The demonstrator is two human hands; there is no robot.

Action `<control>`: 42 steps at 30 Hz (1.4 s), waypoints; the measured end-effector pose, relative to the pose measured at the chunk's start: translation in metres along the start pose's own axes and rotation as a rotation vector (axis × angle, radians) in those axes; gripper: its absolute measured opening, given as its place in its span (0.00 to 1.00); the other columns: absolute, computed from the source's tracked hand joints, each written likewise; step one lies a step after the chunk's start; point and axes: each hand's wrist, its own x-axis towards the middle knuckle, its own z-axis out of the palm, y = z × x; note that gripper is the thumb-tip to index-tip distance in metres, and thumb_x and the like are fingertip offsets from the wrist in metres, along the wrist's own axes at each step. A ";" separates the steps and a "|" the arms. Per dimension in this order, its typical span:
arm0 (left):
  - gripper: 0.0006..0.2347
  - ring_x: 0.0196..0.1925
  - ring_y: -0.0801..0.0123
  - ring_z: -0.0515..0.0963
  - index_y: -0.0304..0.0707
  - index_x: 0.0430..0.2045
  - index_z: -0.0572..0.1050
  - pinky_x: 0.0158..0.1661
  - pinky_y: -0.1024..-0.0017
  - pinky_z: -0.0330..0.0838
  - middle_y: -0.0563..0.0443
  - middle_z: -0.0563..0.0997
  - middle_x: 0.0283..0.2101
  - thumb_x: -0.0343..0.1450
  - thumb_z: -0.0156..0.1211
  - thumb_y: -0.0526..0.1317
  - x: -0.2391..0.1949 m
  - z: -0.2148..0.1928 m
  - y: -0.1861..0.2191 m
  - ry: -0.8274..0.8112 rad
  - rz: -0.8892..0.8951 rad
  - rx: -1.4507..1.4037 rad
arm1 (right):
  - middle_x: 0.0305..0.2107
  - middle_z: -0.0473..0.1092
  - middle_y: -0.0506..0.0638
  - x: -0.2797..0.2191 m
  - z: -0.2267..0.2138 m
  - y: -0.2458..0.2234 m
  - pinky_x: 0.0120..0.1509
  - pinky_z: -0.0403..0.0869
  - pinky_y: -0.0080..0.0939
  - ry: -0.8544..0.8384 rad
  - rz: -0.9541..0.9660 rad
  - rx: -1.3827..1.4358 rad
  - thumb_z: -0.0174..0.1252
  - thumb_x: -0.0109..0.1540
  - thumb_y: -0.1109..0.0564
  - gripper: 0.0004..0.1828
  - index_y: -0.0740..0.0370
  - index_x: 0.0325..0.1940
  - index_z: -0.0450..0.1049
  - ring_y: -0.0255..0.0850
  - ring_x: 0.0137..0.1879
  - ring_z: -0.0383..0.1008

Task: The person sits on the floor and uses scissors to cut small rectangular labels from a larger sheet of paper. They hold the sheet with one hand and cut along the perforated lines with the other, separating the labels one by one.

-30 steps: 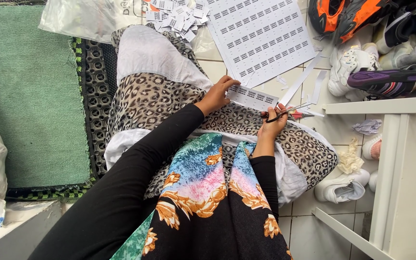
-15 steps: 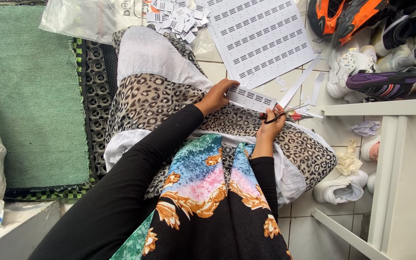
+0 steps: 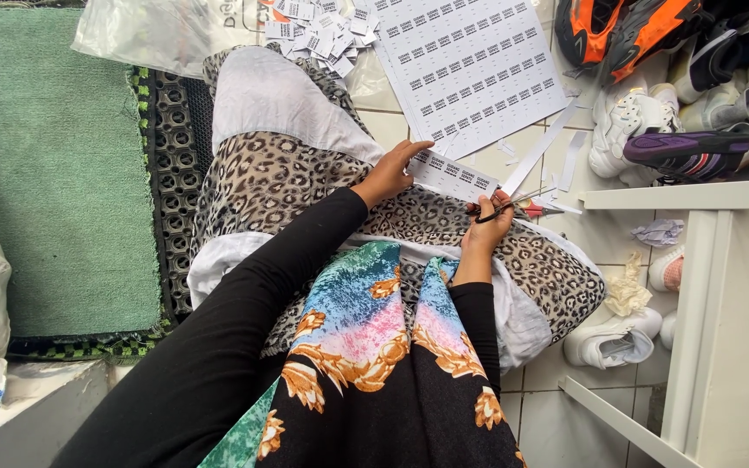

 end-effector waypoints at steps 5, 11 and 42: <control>0.39 0.39 0.50 0.82 0.50 0.70 0.61 0.40 0.59 0.82 0.38 0.74 0.47 0.61 0.59 0.22 -0.004 0.000 0.002 0.006 -0.011 -0.085 | 0.36 0.67 0.45 0.007 -0.009 0.010 0.33 0.84 0.35 0.016 0.011 0.007 0.62 0.58 0.67 0.18 0.55 0.49 0.68 0.38 0.32 0.76; 0.32 0.38 0.57 0.85 0.47 0.66 0.67 0.39 0.63 0.82 0.41 0.78 0.45 0.64 0.66 0.29 0.009 0.017 -0.032 0.065 -0.120 -0.258 | 0.34 0.64 0.44 0.001 -0.003 0.001 0.33 0.84 0.35 0.067 0.024 0.010 0.62 0.57 0.67 0.17 0.53 0.45 0.67 0.38 0.32 0.74; 0.39 0.65 0.40 0.67 0.30 0.70 0.51 0.58 0.51 0.75 0.31 0.54 0.61 0.65 0.69 0.34 0.101 0.037 0.009 0.481 -0.845 -0.604 | 0.36 0.64 0.49 -0.010 0.001 -0.018 0.33 0.83 0.35 0.156 0.015 -0.029 0.60 0.58 0.69 0.17 0.57 0.47 0.65 0.39 0.31 0.73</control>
